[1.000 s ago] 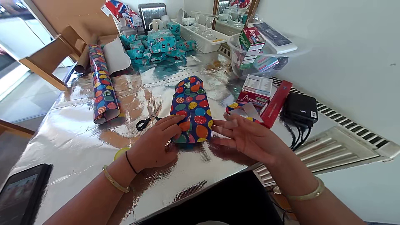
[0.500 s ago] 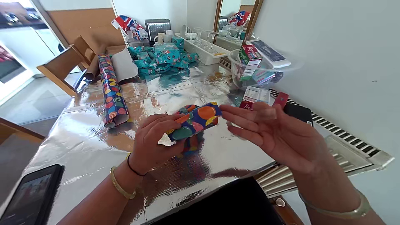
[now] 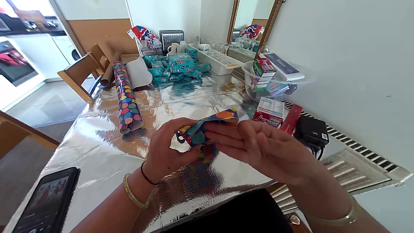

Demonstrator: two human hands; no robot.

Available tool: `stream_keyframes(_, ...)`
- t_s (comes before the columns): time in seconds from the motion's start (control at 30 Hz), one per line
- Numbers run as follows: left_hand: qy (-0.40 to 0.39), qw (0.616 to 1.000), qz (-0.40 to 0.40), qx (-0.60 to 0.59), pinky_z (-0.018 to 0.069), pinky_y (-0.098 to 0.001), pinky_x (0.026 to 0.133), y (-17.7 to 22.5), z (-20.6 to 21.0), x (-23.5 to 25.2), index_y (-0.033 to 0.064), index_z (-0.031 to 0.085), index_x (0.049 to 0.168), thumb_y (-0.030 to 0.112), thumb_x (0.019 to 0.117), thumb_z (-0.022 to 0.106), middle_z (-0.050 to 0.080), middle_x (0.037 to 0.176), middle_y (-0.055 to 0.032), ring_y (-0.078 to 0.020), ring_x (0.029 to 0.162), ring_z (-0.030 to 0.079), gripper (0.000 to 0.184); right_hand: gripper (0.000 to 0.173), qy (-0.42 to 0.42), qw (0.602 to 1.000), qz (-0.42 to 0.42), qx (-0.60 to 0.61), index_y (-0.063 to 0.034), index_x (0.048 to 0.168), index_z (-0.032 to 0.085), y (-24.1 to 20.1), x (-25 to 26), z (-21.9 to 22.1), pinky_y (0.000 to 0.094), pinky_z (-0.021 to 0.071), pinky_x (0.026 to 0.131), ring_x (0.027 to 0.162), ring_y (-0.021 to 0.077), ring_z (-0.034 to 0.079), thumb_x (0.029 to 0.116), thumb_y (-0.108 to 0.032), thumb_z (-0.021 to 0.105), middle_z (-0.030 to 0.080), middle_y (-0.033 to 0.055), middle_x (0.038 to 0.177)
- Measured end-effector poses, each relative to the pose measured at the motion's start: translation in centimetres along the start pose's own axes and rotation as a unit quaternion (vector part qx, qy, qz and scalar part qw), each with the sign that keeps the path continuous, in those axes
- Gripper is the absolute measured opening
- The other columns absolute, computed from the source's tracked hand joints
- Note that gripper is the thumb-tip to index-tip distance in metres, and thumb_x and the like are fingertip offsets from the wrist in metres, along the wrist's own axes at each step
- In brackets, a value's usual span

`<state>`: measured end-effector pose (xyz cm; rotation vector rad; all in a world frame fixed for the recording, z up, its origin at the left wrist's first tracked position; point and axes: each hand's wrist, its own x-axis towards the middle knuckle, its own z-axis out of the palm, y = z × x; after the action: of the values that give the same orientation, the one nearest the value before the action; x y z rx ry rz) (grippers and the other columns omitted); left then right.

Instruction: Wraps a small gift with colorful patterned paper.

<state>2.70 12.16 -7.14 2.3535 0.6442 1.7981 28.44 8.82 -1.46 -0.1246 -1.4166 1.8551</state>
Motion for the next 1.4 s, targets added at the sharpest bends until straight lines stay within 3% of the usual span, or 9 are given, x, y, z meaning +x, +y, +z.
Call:
stream_keyframes(0.13,-0.017,1.000,0.010,0.016,0.0588,-0.0280,0.092,-0.1,0.0,0.0,0.0098,0.067,0.125,0.012,0.0763,0.083,0.072,0.114,-0.0014,-0.0096,0.107,0.068,0.051,0.028,0.018,1.000,0.006,0.024,-0.0101,0.123,0.065,-0.3,0.0,0.2,0.0403,0.0459,0.114,0.137,0.0297,0.055,0.1043,-0.030,0.059,0.060,0.0169,0.144)
stream_keyframes(0.3,-0.022,0.996,0.076,0.035,0.0570,-0.0278,0.092,-0.3,0.0,0.2,0.0166,0.072,0.116,0.014,0.0814,0.081,0.072,0.116,-0.0035,-0.0124,0.108,0.067,0.036,0.020,0.033,0.999,0.005,0.042,-0.0116,0.115,0.069,-0.3,-1.0,-0.7,0.0401,0.0517,0.108,0.123,0.0244,0.065,0.1027,-0.026,0.061,0.070,0.0121,0.124)
stream_keyframes(0.43,-0.024,0.994,0.090,0.055,0.0557,-0.0288,0.094,-0.3,-0.2,0.2,0.0178,0.075,0.114,0.014,0.0831,0.080,0.071,0.118,-0.0045,-0.0130,0.110,0.066,0.032,0.024,0.007,0.999,-0.012,-0.041,-0.0139,0.114,0.070,-1.7,-3.1,-1.9,0.0430,0.0494,0.111,0.135,0.0281,0.057,0.1047,-0.031,0.057,0.063,0.0122,0.140)
stream_keyframes(0.57,-0.026,0.994,0.091,0.063,0.0556,-0.0290,0.095,-0.4,0.0,0.0,0.0187,0.076,0.112,0.013,0.0836,0.079,0.071,0.118,-0.0054,-0.0136,0.112,0.066,0.029,0.026,0.046,0.980,-0.088,-0.172,-0.0160,0.115,0.070,-3.8,-4.2,-1.3,0.0364,0.0533,0.105,0.130,0.0236,0.060,0.1028,-0.037,0.059,0.061,0.0088,0.143)
stream_keyframes(0.7,-0.033,0.992,0.097,0.070,0.0549,-0.0287,0.095,-0.4,0.1,-0.1,0.0196,0.076,0.110,0.013,0.0857,0.079,0.071,0.118,-0.0057,-0.0138,0.112,0.065,0.025,0.022,0.011,0.993,-0.094,-0.073,-0.0108,0.107,0.068,-3.9,-2.1,0.8,0.0423,0.0507,0.110,0.136,0.0317,0.056,0.1041,-0.029,0.057,0.056,0.0167,0.148)
stream_keyframes(0.87,-0.033,0.993,0.091,0.074,0.0552,-0.0285,0.094,-0.4,0.0,-0.1,0.0186,0.077,0.108,0.013,0.0859,0.078,0.072,0.118,-0.0058,-0.0135,0.111,0.066,0.023,0.026,0.099,0.995,0.009,-0.019,-0.0067,0.112,0.063,-1.7,-0.6,-0.3,0.0383,0.0498,0.110,0.132,0.0309,0.060,0.1071,-0.031,0.052,0.060,0.0214,0.142)
stream_keyframes(1.1,-0.028,0.992,0.081,0.097,0.0556,-0.0283,0.093,-0.8,0.0,-0.2,0.0143,0.078,0.105,0.012,0.0841,0.079,0.072,0.116,-0.0090,-0.0153,0.109,0.067,0.021,0.021,0.145,0.988,-0.004,-0.053,-0.0085,0.102,0.062,-0.7,-1.8,-1.2,0.0390,0.0508,0.108,0.130,0.0291,0.061,0.1081,-0.025,0.049,0.063,0.0195,0.139)
stream_keyframes(1.2,-0.035,0.990,0.079,0.108,0.0534,-0.0262,0.091,-0.7,0.0,-0.2,0.0156,0.077,0.105,0.013,0.0861,0.076,0.070,0.116,-0.0088,-0.0144,0.107,0.065,0.019,0.023,0.146,0.984,0.000,-0.101,-0.0070,0.106,0.062,-0.8,-1.5,-1.1,0.0396,0.0515,0.107,0.128,0.0279,0.063,0.1088,-0.025,0.048,0.063,0.0181,0.138)
stream_keyframes(1.4,-0.068,0.985,0.081,0.136,0.0503,-0.0265,0.091,-0.4,-0.3,-0.1,0.0201,0.078,0.109,0.015,0.0901,0.070,0.067,0.119,-0.0105,-0.0154,0.109,0.061,0.021,0.025,0.134,0.973,-0.001,-0.188,-0.0098,0.105,0.064,-1.4,-1.8,-1.1,0.0314,0.0582,0.092,0.115,0.0194,0.068,0.1088,-0.027,0.046,0.066,0.0122,0.133)
